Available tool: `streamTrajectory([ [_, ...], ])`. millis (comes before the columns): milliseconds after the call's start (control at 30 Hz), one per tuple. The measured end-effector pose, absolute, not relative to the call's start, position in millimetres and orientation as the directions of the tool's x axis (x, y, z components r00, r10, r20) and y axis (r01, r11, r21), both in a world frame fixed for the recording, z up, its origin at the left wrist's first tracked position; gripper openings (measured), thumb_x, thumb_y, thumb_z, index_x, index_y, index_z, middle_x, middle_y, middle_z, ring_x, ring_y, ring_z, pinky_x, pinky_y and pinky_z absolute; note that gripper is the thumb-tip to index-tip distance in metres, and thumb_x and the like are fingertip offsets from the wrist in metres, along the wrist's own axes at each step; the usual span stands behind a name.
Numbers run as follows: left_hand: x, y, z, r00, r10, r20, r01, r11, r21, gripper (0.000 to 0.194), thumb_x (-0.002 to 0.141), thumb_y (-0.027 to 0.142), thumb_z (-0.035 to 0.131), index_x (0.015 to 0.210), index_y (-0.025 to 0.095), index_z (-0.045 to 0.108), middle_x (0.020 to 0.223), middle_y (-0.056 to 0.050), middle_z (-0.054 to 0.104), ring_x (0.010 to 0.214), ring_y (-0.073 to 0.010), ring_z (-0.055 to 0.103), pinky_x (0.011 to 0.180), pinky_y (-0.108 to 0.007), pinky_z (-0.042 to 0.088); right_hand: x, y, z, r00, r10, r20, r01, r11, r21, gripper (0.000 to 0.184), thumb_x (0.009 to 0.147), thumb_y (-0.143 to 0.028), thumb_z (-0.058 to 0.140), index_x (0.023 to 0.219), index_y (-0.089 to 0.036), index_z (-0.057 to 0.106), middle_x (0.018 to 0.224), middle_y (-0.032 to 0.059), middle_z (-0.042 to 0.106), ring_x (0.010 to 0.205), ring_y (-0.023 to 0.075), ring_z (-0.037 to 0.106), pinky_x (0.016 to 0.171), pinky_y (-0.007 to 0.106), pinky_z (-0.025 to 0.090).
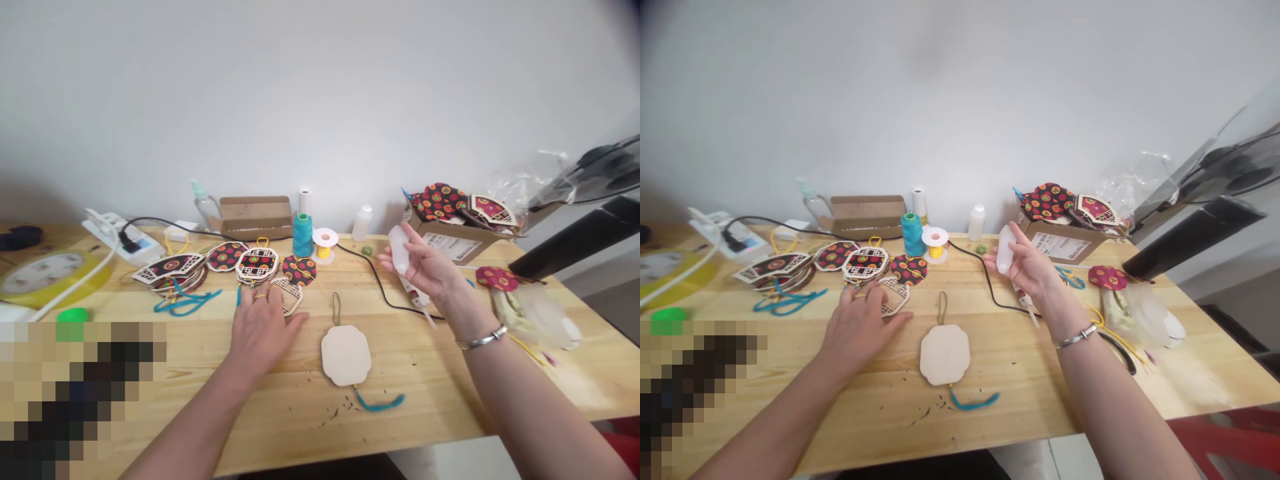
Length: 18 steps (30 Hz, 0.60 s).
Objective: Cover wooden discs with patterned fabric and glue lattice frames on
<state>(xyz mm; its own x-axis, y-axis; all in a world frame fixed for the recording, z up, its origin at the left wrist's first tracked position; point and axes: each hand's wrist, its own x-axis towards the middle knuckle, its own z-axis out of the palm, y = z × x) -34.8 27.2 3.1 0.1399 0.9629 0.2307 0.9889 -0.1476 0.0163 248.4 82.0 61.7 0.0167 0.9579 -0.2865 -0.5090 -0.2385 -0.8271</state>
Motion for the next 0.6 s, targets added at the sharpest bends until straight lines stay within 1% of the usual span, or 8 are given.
streamTrajectory([
  [67,-34,28,3,0.126,0.969,0.214,0.991,-0.134,0.024,0.041,0.078,0.055,0.056,0.088,0.014,0.059,0.106,-0.015,0.063,0.1,-0.0357,0.051,0.084,-0.044,0.042,248,91,57,0.018,0.954,-0.298,-0.572,-0.235,-0.786,0.05,0.091,-0.007,0.034,0.137,-0.027,0.035,0.082,0.0029,0.065,0.072,0.0171,0.071,0.065,0.036,0.061],
  [133,-34,28,3,0.109,0.974,0.197,0.992,-0.118,0.033,0.042,0.078,0.055,0.056,0.088,0.015,0.059,0.11,-0.015,0.062,0.1,-0.0359,0.05,0.084,-0.044,0.042,248,100,52,0.036,0.947,-0.32,-0.605,-0.234,-0.761,0.04,0.092,-0.008,0.036,0.129,-0.023,0.042,0.081,0.0035,0.065,0.075,0.0174,0.07,0.067,0.036,0.061],
  [233,-33,27,4,0.082,0.979,0.188,0.995,-0.092,0.045,0.041,0.078,0.053,0.057,0.089,0.015,0.059,0.112,-0.014,0.061,0.103,-0.0363,0.047,0.083,-0.043,0.043,248,116,46,0.063,0.937,-0.345,-0.609,-0.238,-0.757,0.027,0.094,-0.013,0.038,0.118,-0.02,0.047,0.08,0.0043,0.065,0.076,0.0175,0.07,0.067,0.034,0.061],
  [300,-32,26,5,0.07,0.981,0.183,0.996,-0.08,0.047,0.04,0.078,0.052,0.057,0.091,0.014,0.059,0.111,-0.014,0.061,0.105,-0.0364,0.046,0.083,-0.043,0.043,247,126,43,0.073,0.927,-0.369,-0.6,-0.255,-0.758,0.021,0.095,-0.016,0.038,0.112,-0.016,0.049,0.081,0.007,0.065,0.077,0.0182,0.07,0.064,0.03,0.061],
  [367,-32,25,5,0.058,0.983,0.172,0.997,-0.067,0.045,0.041,0.079,0.052,0.056,0.093,0.014,0.059,0.112,-0.015,0.061,0.107,-0.0365,0.046,0.084,-0.043,0.043,246,134,40,0.092,0.917,-0.387,-0.579,-0.267,-0.77,0.019,0.096,-0.016,0.037,0.108,-0.013,0.051,0.082,0.0089,0.065,0.076,0.0179,0.07,0.061,0.027,0.061],
  [467,-31,25,4,0.049,0.988,0.145,0.998,-0.055,0.035,0.042,0.08,0.053,0.054,0.095,0.013,0.06,0.118,-0.016,0.058,0.108,-0.0367,0.047,0.085,-0.044,0.042,246,143,37,0.143,0.909,-0.391,-0.516,-0.268,-0.813,0.018,0.096,-0.015,0.038,0.107,-0.013,0.051,0.081,0.007,0.065,0.074,0.0152,0.069,0.059,0.024,0.061],
  [533,-31,24,5,0.051,0.989,0.142,0.998,-0.055,0.028,0.042,0.081,0.052,0.053,0.095,0.013,0.06,0.121,-0.016,0.057,0.109,-0.0371,0.046,0.084,-0.044,0.043,245,146,36,0.181,0.907,-0.382,-0.448,-0.269,-0.852,0.017,0.095,-0.016,0.041,0.108,-0.014,0.052,0.082,0.0057,0.064,0.073,0.014,0.068,0.058,0.023,0.06],
  [600,-31,24,6,0.055,0.987,0.154,0.998,-0.059,0.025,0.04,0.082,0.05,0.052,0.095,0.013,0.061,0.119,-0.017,0.058,0.108,-0.0377,0.046,0.081,-0.044,0.044,245,147,35,0.215,0.907,-0.363,-0.358,-0.272,-0.893,0.016,0.095,-0.018,0.044,0.108,-0.013,0.053,0.085,0.0051,0.064,0.073,0.0132,0.067,0.058,0.024,0.059],
])
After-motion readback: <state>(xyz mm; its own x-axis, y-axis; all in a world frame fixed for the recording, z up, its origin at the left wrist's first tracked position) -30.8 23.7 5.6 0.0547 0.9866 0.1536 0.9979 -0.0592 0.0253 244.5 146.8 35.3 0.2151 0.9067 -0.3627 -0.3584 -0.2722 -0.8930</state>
